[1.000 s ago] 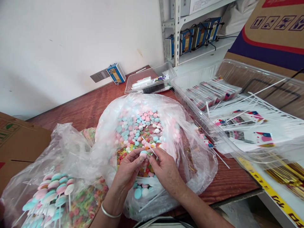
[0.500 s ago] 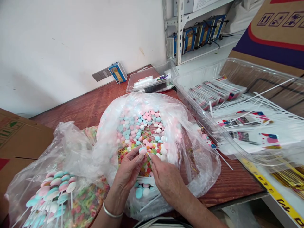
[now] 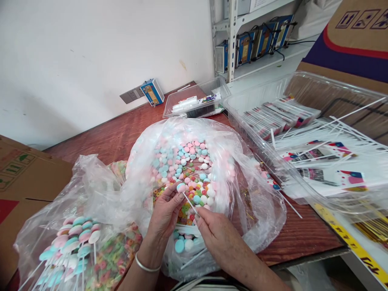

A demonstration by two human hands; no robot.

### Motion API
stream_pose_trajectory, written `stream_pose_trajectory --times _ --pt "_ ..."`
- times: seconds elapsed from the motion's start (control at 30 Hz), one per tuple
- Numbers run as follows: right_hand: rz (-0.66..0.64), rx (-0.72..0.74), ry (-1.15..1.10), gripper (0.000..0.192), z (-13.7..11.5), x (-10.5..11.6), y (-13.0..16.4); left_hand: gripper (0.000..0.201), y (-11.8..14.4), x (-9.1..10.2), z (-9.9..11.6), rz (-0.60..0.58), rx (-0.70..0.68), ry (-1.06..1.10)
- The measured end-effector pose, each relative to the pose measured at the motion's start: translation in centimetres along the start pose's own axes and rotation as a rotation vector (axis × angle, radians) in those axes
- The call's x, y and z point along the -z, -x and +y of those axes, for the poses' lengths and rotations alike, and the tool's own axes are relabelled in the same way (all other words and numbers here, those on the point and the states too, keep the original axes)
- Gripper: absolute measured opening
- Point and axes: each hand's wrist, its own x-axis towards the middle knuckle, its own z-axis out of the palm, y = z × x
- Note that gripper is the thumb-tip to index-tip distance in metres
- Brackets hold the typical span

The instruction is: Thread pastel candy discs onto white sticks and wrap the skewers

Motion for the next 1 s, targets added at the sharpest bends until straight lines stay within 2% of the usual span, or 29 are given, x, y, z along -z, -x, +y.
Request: stream_pose_trajectory --times 0.23,0.43,0.8,1.0 --pt "0.068 -0.051 -0.086 0.027 -0.9 -0.1 0.0 0.035 0.2 -0.3 -0.4 -0.012 -0.068 -0.022" --pt "0.086 -0.049 -0.146 0.028 -0.7 -0.2 -0.1 0.033 0.3 -0.4 -0.7 -0.054 -0.080 -0.078" --pt "0.133 -0.037 -0.039 0.027 -0.1 -1.5 -0.5 0.027 0.5 -0.7 -1.1 0.023 -0.181 -0.286" --pt "0.140 -0.010 0.107 0.027 1.3 -2.9 -0.6 0.025 1.3 -0.8 -1.7 0.041 -0.190 -0.382"
